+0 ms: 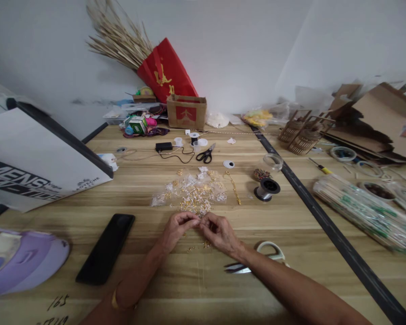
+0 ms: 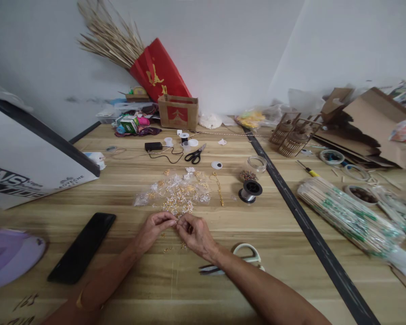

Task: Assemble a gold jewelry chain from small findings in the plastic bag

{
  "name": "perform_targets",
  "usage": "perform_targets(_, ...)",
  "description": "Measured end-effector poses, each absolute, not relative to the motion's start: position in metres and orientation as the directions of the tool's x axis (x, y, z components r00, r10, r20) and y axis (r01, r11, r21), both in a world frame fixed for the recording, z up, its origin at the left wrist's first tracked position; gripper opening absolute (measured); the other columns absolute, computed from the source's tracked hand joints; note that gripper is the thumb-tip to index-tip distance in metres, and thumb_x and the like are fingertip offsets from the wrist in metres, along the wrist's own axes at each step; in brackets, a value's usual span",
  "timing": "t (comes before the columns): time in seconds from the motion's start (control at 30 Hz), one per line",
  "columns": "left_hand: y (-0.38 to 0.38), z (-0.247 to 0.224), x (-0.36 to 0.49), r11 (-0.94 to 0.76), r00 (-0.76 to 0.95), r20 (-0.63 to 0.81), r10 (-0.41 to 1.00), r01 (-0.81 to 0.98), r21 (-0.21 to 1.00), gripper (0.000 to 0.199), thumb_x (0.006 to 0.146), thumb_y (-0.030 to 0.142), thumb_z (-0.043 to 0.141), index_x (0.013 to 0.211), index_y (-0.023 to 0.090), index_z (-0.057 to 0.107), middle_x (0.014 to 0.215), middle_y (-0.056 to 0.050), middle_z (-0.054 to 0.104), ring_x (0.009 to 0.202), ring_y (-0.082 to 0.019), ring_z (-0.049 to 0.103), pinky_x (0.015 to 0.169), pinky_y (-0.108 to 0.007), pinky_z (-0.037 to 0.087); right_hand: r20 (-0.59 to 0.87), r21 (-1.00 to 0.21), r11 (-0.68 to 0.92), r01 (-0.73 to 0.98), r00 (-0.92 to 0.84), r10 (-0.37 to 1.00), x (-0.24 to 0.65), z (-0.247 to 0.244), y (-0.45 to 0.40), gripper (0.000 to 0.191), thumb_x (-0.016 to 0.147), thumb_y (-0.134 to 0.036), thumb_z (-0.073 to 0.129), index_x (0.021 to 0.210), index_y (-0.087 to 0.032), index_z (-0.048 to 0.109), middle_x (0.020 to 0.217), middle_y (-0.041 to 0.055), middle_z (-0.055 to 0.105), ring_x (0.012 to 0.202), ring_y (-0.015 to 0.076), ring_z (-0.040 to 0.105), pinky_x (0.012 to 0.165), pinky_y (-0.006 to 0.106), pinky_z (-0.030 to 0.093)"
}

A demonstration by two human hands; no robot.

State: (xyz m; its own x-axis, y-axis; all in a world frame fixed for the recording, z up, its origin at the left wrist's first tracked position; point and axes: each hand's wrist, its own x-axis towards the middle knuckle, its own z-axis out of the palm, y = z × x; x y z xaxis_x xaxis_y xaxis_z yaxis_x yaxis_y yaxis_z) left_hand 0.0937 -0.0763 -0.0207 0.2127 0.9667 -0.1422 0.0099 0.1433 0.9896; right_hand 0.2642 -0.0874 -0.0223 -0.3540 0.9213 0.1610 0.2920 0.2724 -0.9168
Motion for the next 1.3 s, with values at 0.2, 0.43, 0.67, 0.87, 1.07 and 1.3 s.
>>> perform_targets(0.2, -0.0768, -0.0198, 0.0938, 0.126, 0.231, -0.129, 0.964, 0.025, 0.992, 0.021, 0.066, 0.033, 0.071, 0.072, 0.013, 0.068, 0.069, -0.003, 0.068, 0.068, -0.016, 0.059, 0.068, -0.025, 0.046, 0.167, -0.917, 0.282, 0.282, -0.371, 0.914, 0.2648, -0.0211, -0.0879, 0.019, 0.084, -0.029, 0.053, 0.071, -0.015, 0.055, 0.057, -0.0033, 0.049, 0.048, 0.0067, 0.040, 0.045, 0.018, 0.030)
perform_targets(0.43, -0.0762, -0.0210, 0.0932, 0.115, 0.233, -0.123, 0.965, 0.047, 0.992, 0.022, 0.066, 0.035, 0.071, 0.072, 0.014, 0.068, 0.070, -0.003, 0.068, 0.069, -0.016, 0.059, 0.068, -0.026, 0.046, 0.149, -0.925, 0.260, 0.275, -0.367, 0.918, 0.2651, -0.0252, -0.0874, 0.022, 0.084, -0.034, 0.053, 0.072, -0.015, 0.056, 0.057, -0.0036, 0.048, 0.049, 0.0070, 0.039, 0.045, 0.018, 0.030)
perform_targets(0.67, -0.0760, -0.0226, 0.0924, 0.121, 0.232, -0.122, 0.965, 0.021, 0.992, 0.019, 0.067, 0.032, 0.071, 0.073, 0.014, 0.069, 0.071, -0.003, 0.068, 0.069, -0.015, 0.060, 0.069, -0.025, 0.046, 0.128, -0.943, 0.226, 0.243, -0.362, 0.923, 0.2646, -0.0249, -0.0868, 0.026, 0.085, -0.038, 0.053, 0.072, -0.015, 0.055, 0.057, -0.0034, 0.046, 0.050, 0.0077, 0.038, 0.046, 0.019, 0.029)
perform_targets(0.87, -0.0767, -0.0204, 0.0924, 0.129, 0.220, -0.134, 0.966, 0.038, 0.991, 0.019, 0.066, 0.031, 0.071, 0.072, 0.014, 0.068, 0.071, -0.003, 0.069, 0.069, -0.016, 0.061, 0.068, -0.025, 0.046, 0.147, -0.941, 0.242, 0.238, -0.357, 0.922, 0.2650, -0.0223, -0.0874, 0.024, 0.085, -0.036, 0.054, 0.072, -0.015, 0.056, 0.058, -0.0032, 0.048, 0.050, 0.0078, 0.039, 0.046, 0.019, 0.029)
perform_targets(1.07, -0.0770, -0.0205, 0.0925, 0.121, 0.206, -0.128, 0.970, 0.049, 0.991, 0.017, 0.065, 0.029, 0.071, 0.071, 0.014, 0.068, 0.068, -0.002, 0.068, 0.066, -0.015, 0.061, 0.066, -0.024, 0.046, 0.156, -0.930, 0.261, 0.258, -0.366, 0.917, 0.2658, -0.0225, -0.0872, 0.022, 0.085, -0.033, 0.053, 0.072, -0.015, 0.057, 0.058, -0.0032, 0.048, 0.050, 0.0074, 0.039, 0.045, 0.018, 0.029)
perform_targets(1.3, -0.0771, -0.0194, 0.0932, 0.120, 0.202, -0.125, 0.971, 0.040, 0.992, 0.016, 0.065, 0.029, 0.072, 0.070, 0.013, 0.068, 0.068, -0.002, 0.068, 0.066, -0.015, 0.060, 0.066, -0.024, 0.045, 0.152, -0.930, 0.257, 0.264, -0.362, 0.920, 0.2656, -0.0222, -0.0873, 0.020, 0.084, -0.031, 0.053, 0.072, -0.015, 0.056, 0.057, -0.0036, 0.047, 0.049, 0.0071, 0.038, 0.045, 0.018, 0.029)
